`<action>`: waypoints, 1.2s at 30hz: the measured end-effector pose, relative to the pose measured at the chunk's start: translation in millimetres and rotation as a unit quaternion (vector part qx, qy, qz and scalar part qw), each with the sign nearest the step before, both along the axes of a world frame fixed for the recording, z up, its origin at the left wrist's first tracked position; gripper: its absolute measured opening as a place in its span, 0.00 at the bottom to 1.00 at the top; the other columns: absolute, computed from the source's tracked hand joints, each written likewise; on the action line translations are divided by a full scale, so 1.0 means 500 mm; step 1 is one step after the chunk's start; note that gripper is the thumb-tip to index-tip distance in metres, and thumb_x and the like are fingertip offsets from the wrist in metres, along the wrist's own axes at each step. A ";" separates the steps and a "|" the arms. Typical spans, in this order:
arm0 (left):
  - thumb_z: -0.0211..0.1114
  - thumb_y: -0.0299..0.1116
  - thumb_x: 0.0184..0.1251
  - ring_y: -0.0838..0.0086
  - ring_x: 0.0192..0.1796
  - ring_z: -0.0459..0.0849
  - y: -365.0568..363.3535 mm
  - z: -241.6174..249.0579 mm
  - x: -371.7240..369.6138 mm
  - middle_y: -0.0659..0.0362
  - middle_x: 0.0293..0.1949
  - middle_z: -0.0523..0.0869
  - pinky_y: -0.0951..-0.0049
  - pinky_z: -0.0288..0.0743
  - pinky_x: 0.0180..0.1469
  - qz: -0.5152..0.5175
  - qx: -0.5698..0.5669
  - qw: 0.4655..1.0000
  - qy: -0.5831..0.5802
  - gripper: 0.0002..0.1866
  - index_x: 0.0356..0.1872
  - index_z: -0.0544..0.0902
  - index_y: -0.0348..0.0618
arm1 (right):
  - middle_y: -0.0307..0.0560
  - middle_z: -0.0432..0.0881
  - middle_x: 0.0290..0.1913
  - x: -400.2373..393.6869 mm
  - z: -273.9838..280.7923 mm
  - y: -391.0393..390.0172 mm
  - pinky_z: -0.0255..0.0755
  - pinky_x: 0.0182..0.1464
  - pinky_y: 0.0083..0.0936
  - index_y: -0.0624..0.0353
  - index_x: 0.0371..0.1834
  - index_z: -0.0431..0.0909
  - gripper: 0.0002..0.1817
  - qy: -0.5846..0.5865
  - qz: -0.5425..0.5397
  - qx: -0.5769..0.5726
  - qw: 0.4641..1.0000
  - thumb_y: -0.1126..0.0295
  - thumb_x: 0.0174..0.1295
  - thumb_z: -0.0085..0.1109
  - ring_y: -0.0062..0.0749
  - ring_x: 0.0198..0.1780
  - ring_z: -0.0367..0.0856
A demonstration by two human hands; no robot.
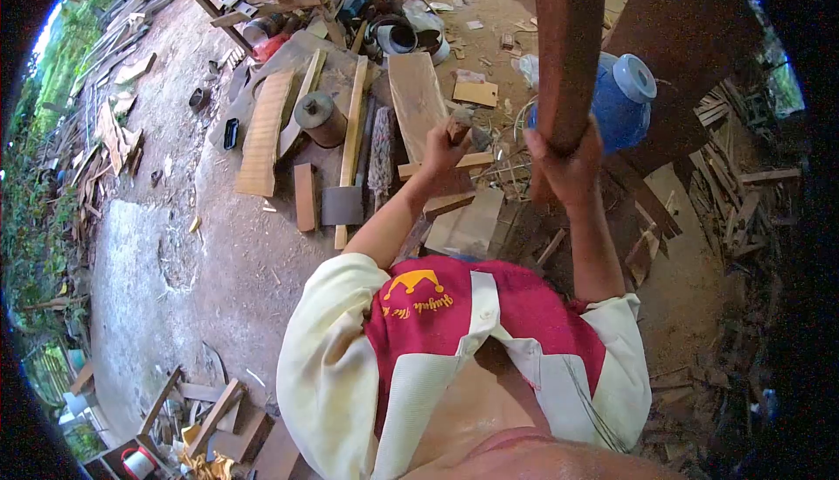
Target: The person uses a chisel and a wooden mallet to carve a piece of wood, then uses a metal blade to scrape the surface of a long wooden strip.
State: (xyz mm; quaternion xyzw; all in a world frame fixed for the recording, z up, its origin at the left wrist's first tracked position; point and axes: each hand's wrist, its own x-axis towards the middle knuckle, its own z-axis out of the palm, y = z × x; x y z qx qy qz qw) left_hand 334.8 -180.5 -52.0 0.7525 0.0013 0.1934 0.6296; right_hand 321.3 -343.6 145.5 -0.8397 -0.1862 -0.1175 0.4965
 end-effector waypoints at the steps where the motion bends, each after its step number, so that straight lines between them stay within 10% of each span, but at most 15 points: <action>1: 0.62 0.26 0.46 0.77 0.25 0.66 0.002 0.006 0.000 0.56 0.21 0.73 0.74 0.67 0.30 0.007 0.007 1.000 0.006 0.11 0.33 0.74 0.39 | 0.57 0.77 0.39 0.001 -0.025 -0.003 0.71 0.44 0.32 0.64 0.47 0.67 0.32 0.025 0.046 -0.022 0.998 0.59 0.39 0.66 0.46 0.39 0.78; 4: 0.63 0.26 0.47 0.78 0.26 0.65 0.012 -0.050 0.013 0.57 0.22 0.71 0.75 0.66 0.29 -0.050 -0.005 0.999 -0.004 0.10 0.32 0.74 0.39 | 0.60 0.77 0.40 0.012 -0.073 -0.012 0.68 0.46 0.38 0.63 0.44 0.70 0.36 0.220 0.100 -0.393 0.887 0.44 0.39 0.60 0.52 0.43 0.76; 8: 0.63 0.26 0.47 0.78 0.26 0.65 0.002 -0.032 0.008 0.58 0.22 0.69 0.76 0.65 0.29 0.006 0.042 0.997 -0.060 0.09 0.31 0.74 0.40 | 0.54 0.79 0.34 0.016 0.038 -0.043 0.69 0.41 0.32 0.62 0.40 0.72 0.28 0.187 0.053 -0.351 0.916 0.52 0.40 0.64 0.44 0.39 0.78; 10: 0.63 0.24 0.47 0.76 0.25 0.65 0.010 -0.030 0.007 0.57 0.21 0.68 0.77 0.64 0.29 0.014 0.019 1.000 -0.015 0.08 0.27 0.72 0.40 | 0.50 0.79 0.34 0.020 0.055 -0.052 0.70 0.40 0.29 0.61 0.40 0.72 0.27 0.066 0.036 -0.069 0.995 0.55 0.39 0.66 0.40 0.36 0.78; 13: 0.62 0.22 0.48 0.75 0.25 0.63 0.002 0.015 -0.009 0.61 0.20 0.65 0.78 0.62 0.28 -0.005 -0.085 0.996 -0.025 0.10 0.22 0.67 0.41 | 0.46 0.78 0.33 0.032 -0.026 -0.057 0.70 0.38 0.26 0.61 0.40 0.71 0.24 0.071 -0.012 0.036 0.997 0.61 0.41 0.65 0.34 0.34 0.76; 19: 0.63 0.27 0.51 0.81 0.23 0.60 0.013 -0.008 0.012 0.64 0.19 0.63 0.79 0.59 0.24 0.041 -0.044 0.992 -0.111 0.14 0.21 0.63 0.43 | 0.47 0.78 0.38 0.051 -0.126 -0.049 0.68 0.45 0.31 0.61 0.46 0.71 0.27 0.250 0.150 -0.216 0.932 0.60 0.41 0.64 0.36 0.39 0.77; 22: 0.62 0.25 0.51 0.81 0.26 0.64 0.019 -0.074 0.009 0.64 0.22 0.70 0.80 0.62 0.27 0.021 0.049 0.996 -0.076 0.12 0.21 0.64 0.41 | 0.47 0.77 0.41 0.035 -0.044 -0.058 0.69 0.44 0.28 0.64 0.44 0.70 0.27 0.226 0.080 0.011 0.971 0.61 0.42 0.65 0.32 0.39 0.76; 28: 0.63 0.23 0.47 0.72 0.24 0.68 -0.020 -0.057 0.023 0.57 0.20 0.70 0.74 0.65 0.28 -0.008 -0.052 0.992 -0.112 0.07 0.25 0.73 0.39 | 0.49 0.78 0.39 0.038 -0.105 -0.073 0.69 0.43 0.28 0.63 0.40 0.72 0.25 0.079 -0.031 0.095 0.992 0.58 0.42 0.65 0.33 0.40 0.77; 30: 0.64 0.24 0.46 0.71 0.27 0.70 -0.013 0.008 -0.010 0.54 0.24 0.71 0.74 0.66 0.32 -0.076 -0.136 0.987 -0.040 0.10 0.30 0.72 0.39 | 0.53 0.79 0.38 -0.012 -0.078 -0.023 0.70 0.43 0.31 0.63 0.41 0.72 0.28 0.195 0.065 -0.352 0.913 0.54 0.41 0.64 0.39 0.42 0.78; 36: 0.59 0.18 0.47 0.71 0.29 0.70 -0.025 -0.030 0.015 0.56 0.25 0.72 0.75 0.67 0.35 -0.071 -0.032 0.992 -0.098 0.08 0.28 0.71 0.38 | 0.52 0.79 0.35 0.010 -0.016 -0.064 0.70 0.39 0.30 0.63 0.41 0.72 0.27 0.201 0.043 -0.146 0.968 0.55 0.42 0.64 0.35 0.36 0.78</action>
